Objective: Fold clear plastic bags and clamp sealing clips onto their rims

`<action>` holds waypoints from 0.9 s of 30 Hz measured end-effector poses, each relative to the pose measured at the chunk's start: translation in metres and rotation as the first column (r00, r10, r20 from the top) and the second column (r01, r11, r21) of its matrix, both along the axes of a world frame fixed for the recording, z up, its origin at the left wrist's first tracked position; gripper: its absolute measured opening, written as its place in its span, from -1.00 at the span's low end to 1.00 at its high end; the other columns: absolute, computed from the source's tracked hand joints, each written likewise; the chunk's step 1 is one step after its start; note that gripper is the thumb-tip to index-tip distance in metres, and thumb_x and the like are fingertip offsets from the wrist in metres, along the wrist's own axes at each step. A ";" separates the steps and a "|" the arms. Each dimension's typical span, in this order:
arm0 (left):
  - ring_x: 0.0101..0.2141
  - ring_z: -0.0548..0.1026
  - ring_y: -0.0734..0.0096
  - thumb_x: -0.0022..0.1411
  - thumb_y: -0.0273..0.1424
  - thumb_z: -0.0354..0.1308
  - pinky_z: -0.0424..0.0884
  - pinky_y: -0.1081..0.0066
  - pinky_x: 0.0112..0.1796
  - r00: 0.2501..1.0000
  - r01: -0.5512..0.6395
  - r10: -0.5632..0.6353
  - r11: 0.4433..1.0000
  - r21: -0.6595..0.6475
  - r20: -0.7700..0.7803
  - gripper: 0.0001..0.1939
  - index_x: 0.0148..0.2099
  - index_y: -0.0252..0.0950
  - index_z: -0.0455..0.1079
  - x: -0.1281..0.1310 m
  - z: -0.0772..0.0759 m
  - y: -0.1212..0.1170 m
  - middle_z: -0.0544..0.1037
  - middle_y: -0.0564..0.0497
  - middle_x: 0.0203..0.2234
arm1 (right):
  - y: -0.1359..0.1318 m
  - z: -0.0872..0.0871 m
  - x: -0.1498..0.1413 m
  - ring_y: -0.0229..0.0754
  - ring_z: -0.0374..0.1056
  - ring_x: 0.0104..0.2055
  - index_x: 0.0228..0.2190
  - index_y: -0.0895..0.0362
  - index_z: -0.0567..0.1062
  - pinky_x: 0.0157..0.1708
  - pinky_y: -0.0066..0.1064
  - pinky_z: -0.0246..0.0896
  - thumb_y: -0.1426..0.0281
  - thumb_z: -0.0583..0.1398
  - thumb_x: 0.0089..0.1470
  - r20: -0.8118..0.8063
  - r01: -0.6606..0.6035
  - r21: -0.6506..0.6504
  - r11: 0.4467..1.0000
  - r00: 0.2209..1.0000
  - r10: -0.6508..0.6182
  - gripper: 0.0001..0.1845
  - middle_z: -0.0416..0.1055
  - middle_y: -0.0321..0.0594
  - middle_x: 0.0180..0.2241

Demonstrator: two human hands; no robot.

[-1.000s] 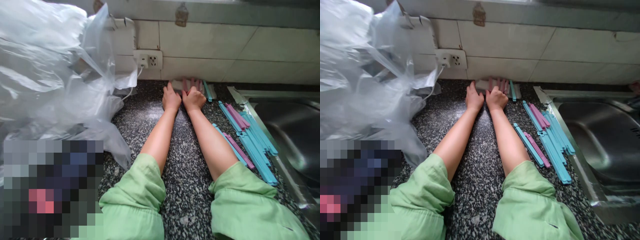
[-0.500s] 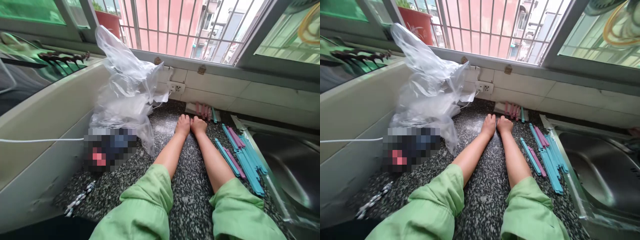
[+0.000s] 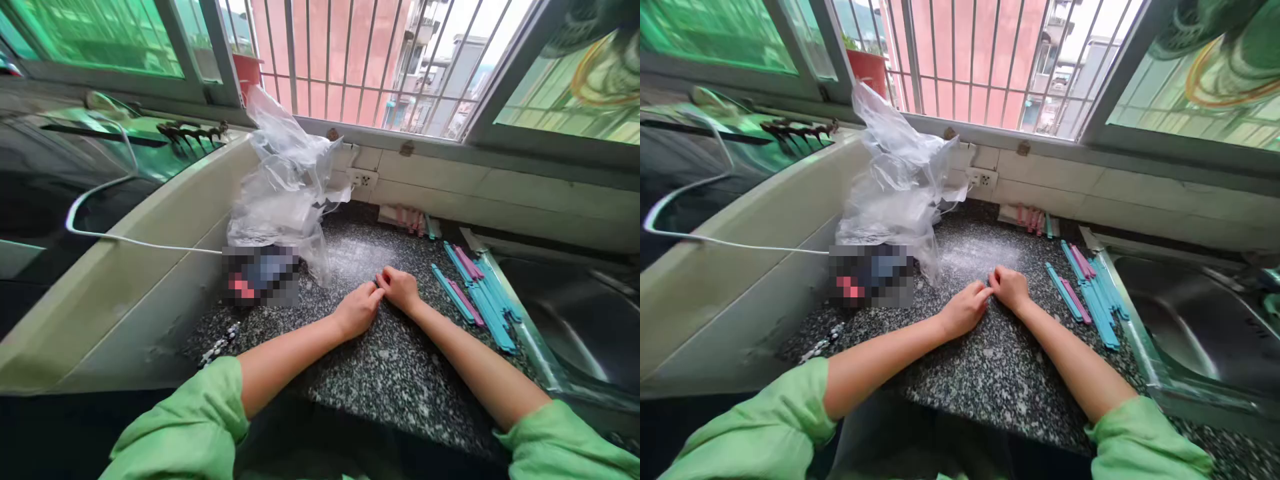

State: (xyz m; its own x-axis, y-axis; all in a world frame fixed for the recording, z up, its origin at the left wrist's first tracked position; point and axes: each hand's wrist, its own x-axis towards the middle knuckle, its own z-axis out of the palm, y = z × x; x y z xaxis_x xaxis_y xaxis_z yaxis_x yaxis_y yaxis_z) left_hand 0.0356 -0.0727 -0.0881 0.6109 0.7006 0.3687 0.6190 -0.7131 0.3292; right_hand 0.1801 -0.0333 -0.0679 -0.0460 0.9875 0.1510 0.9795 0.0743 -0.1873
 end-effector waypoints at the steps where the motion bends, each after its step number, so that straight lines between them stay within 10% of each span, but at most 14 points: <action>1: -0.25 0.39 0.33 0.18 -0.55 -0.09 0.39 0.35 -0.17 0.999 0.033 -0.033 0.999 0.019 0.026 -0.72 -0.05 -0.39 0.27 -0.007 -0.001 -0.007 0.39 -0.11 -0.29 | -0.001 0.001 -0.003 -0.19 0.36 -0.45 -0.53 0.16 0.45 -0.50 -0.46 -0.07 0.26 0.05 0.06 -0.025 0.002 -0.004 1.000 1.000 -0.002 -0.71 0.48 -0.15 -0.50; 7: -0.32 0.41 0.37 0.16 -0.49 -0.02 0.42 0.38 -0.28 0.986 0.005 -0.040 0.978 0.207 0.165 -0.78 -0.14 -0.35 0.33 -0.056 0.033 0.008 0.39 -0.08 -0.35 | 0.031 0.030 -0.041 -0.25 0.28 -0.52 -0.65 0.14 0.39 -0.53 -0.48 -0.06 0.31 0.10 -0.01 -0.206 -0.008 0.011 1.000 0.978 0.010 -0.73 0.43 -0.23 -0.59; 16: -0.29 0.42 0.31 0.12 -0.45 0.05 0.38 0.31 -0.22 0.828 -0.561 0.526 0.791 0.244 0.195 -0.84 -0.23 -0.34 0.39 -0.162 0.152 0.100 0.39 -0.08 -0.32 | 0.121 0.113 -0.138 -0.25 0.29 -0.47 -0.66 0.15 0.39 -0.44 -0.47 0.08 0.35 0.14 -0.06 -0.574 -0.033 0.155 0.987 0.810 0.117 -0.78 0.41 -0.24 -0.58; 22: -0.13 0.35 0.10 0.08 -0.44 0.09 0.33 0.21 -0.17 0.698 -0.705 0.715 0.674 0.222 0.045 -0.75 -0.14 -0.35 0.34 -0.173 0.159 0.128 0.36 -0.20 -0.18 | 0.167 0.129 -0.190 -0.37 0.09 -0.69 -0.59 0.19 0.35 -0.63 -0.51 0.02 0.34 0.06 0.05 -0.819 0.012 0.085 0.996 0.571 0.063 -0.74 0.20 -0.36 -0.74; 27: -0.11 0.36 0.04 0.04 -0.45 0.11 0.32 0.15 -0.14 0.714 -0.698 0.686 0.681 0.220 0.140 -0.64 -0.06 -0.36 0.30 -0.163 0.153 0.149 0.37 -0.22 -0.18 | 0.166 0.135 -0.209 -0.42 -0.01 -0.71 -0.58 0.18 0.33 -0.64 -0.53 0.00 0.45 0.07 -0.05 -0.885 -0.048 0.144 0.988 0.440 0.150 -0.88 0.10 -0.47 -0.75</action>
